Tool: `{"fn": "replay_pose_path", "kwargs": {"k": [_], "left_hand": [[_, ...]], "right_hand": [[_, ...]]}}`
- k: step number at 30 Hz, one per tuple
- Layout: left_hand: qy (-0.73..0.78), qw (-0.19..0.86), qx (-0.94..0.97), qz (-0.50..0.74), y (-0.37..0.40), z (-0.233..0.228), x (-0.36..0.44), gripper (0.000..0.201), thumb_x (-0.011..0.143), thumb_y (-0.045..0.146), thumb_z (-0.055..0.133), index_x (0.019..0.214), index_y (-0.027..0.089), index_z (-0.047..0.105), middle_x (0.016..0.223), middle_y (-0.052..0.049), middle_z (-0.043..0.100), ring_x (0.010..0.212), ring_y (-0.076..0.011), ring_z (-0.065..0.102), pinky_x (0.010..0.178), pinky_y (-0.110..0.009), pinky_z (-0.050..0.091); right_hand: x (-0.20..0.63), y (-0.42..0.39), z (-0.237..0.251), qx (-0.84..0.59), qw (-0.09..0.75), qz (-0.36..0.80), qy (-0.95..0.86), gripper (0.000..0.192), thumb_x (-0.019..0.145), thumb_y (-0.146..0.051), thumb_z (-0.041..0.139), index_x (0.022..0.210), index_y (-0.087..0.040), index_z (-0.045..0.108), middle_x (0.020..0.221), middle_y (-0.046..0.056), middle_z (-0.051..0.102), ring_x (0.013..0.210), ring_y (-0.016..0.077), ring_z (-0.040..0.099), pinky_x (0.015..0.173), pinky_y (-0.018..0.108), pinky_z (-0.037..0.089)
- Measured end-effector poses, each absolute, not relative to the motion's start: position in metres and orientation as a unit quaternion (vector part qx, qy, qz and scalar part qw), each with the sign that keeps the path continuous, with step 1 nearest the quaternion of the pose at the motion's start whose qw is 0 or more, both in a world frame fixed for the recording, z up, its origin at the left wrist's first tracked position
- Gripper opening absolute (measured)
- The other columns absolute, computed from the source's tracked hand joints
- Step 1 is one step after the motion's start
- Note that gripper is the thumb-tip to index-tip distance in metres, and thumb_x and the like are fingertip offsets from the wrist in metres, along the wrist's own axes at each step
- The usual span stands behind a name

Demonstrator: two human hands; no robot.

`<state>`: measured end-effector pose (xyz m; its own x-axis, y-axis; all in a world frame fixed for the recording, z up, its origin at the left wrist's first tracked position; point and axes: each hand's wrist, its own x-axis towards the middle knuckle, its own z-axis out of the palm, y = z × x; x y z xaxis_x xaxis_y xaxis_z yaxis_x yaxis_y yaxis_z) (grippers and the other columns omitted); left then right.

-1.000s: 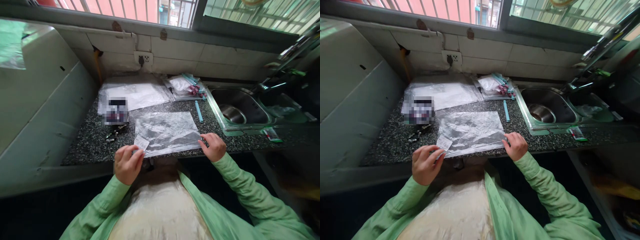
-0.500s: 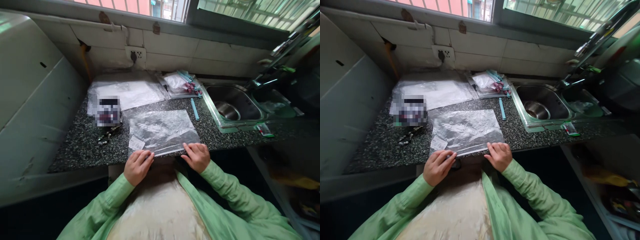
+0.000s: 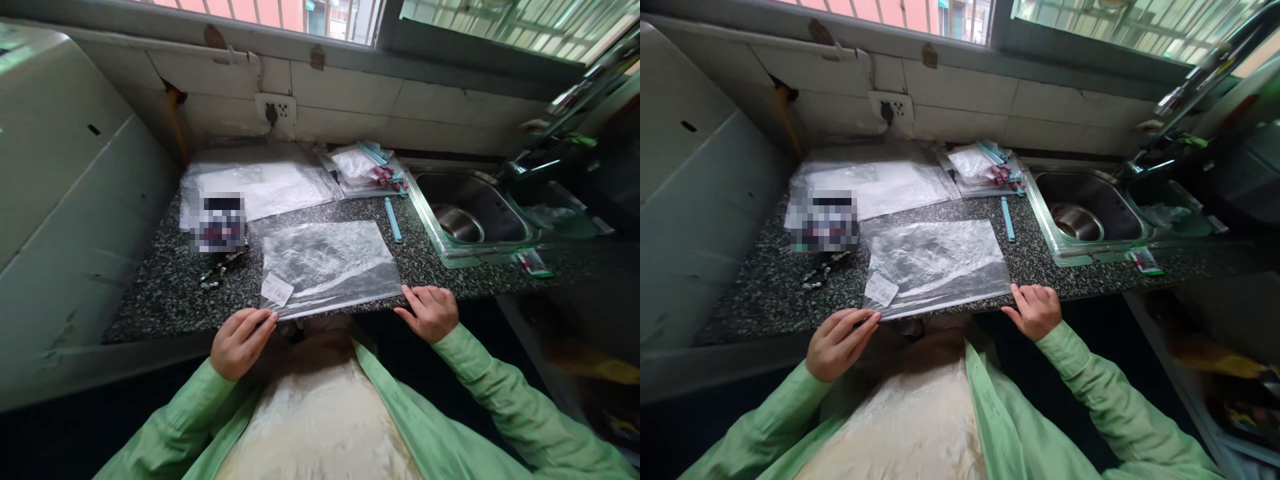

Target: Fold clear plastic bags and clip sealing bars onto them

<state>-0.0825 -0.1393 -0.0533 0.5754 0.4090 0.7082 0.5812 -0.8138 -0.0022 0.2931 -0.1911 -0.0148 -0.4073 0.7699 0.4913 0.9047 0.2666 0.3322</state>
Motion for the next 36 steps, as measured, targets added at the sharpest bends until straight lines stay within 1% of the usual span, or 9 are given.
{"fn": "replay_pose_path", "kwargs": {"k": [2,7,11,14,17,21,24,30,36], "left_hand": [[-0.280,0.123,-0.879,-0.365,-0.139,-0.053,-0.086,0.029,0.067,0.011,0.065,0.095,0.014,0.061,0.084,-0.008,0.065,0.080,-0.0176,0.056,0.073,-0.031,0.048],[-0.304,0.159,-0.859,-0.380,-0.136,-0.053,-0.097,0.029,0.064,0.014,0.069,0.091,0.016,0.061,0.081,-0.006,0.066,0.077,-0.0176,0.057,0.073,-0.031,0.048],[-0.334,0.185,-0.843,-0.379,-0.137,-0.053,-0.105,0.027,0.062,0.019,0.071,0.086,0.014,0.061,0.082,-0.008,0.065,0.079,-0.0200,0.056,0.074,-0.033,0.046],[-0.376,0.193,-0.817,-0.392,-0.149,-0.054,-0.090,0.028,0.062,0.022,0.071,0.087,0.016,0.060,0.084,-0.008,0.063,0.083,-0.0208,0.055,0.077,-0.034,0.045],[-0.354,0.138,-0.833,-0.403,-0.168,-0.054,-0.054,0.028,0.067,0.022,0.067,0.094,0.019,0.060,0.082,-0.005,0.060,0.084,-0.0183,0.054,0.080,-0.032,0.043],[-0.326,0.102,-0.855,-0.389,-0.178,-0.052,-0.008,0.034,0.070,0.015,0.063,0.104,0.018,0.059,0.068,-0.002,0.055,0.070,-0.0139,0.049,0.073,-0.030,0.041],[-0.336,0.102,-0.860,-0.371,-0.167,-0.047,0.007,0.025,0.074,0.013,0.058,0.098,0.019,0.062,0.064,-0.001,0.053,0.064,-0.0135,0.046,0.064,-0.029,0.036],[-0.267,0.004,-0.869,-0.416,-0.143,-0.039,-0.007,0.017,0.077,0.010,0.053,0.089,0.016,0.062,0.067,-0.002,0.054,0.068,-0.0122,0.046,0.064,-0.025,0.041],[-0.239,-0.041,-0.882,-0.403,-0.134,-0.034,-0.036,0.018,0.077,0.010,0.053,0.088,0.019,0.063,0.070,-0.002,0.053,0.071,-0.0115,0.046,0.065,-0.024,0.044]], "right_hand": [[0.295,-0.192,-0.016,-0.523,0.129,-0.285,-0.793,0.034,0.076,-0.042,0.055,0.092,-0.013,0.065,0.072,0.006,0.063,0.073,0.0166,0.049,0.069,0.031,0.029],[0.292,-0.198,-0.020,-0.486,0.195,-0.266,-0.809,0.016,0.075,-0.028,0.060,0.086,-0.017,0.065,0.069,0.002,0.062,0.073,0.0136,0.051,0.073,0.029,0.033],[0.285,-0.196,-0.025,-0.477,0.242,-0.249,-0.807,0.017,0.074,-0.029,0.062,0.088,-0.020,0.065,0.074,0.002,0.062,0.077,0.0137,0.052,0.078,0.029,0.035],[0.278,-0.192,-0.028,-0.439,0.261,-0.231,-0.828,0.015,0.074,-0.018,0.060,0.087,-0.023,0.065,0.073,0.001,0.062,0.076,0.0120,0.052,0.076,0.028,0.036],[0.268,-0.191,-0.025,-0.416,0.281,-0.212,-0.839,0.012,0.073,-0.014,0.059,0.081,-0.023,0.065,0.072,0.000,0.061,0.076,0.0118,0.051,0.074,0.028,0.038],[0.251,-0.199,-0.016,-0.413,0.290,-0.191,-0.842,0.009,0.073,-0.016,0.059,0.077,-0.022,0.064,0.072,0.000,0.061,0.075,0.0121,0.050,0.074,0.029,0.039],[0.244,-0.207,-0.015,-0.395,0.297,-0.168,-0.853,0.010,0.074,-0.015,0.057,0.078,-0.022,0.063,0.073,0.000,0.061,0.077,0.0119,0.051,0.074,0.028,0.040],[0.260,-0.193,-0.017,-0.402,0.271,-0.202,-0.851,0.019,0.074,-0.017,0.060,0.091,-0.024,0.063,0.083,0.002,0.063,0.083,0.0133,0.053,0.082,0.030,0.040],[0.278,-0.174,-0.017,-0.418,0.266,-0.236,-0.836,0.016,0.073,-0.015,0.060,0.085,-0.023,0.064,0.082,0.001,0.064,0.084,0.0131,0.053,0.081,0.029,0.039]]}}
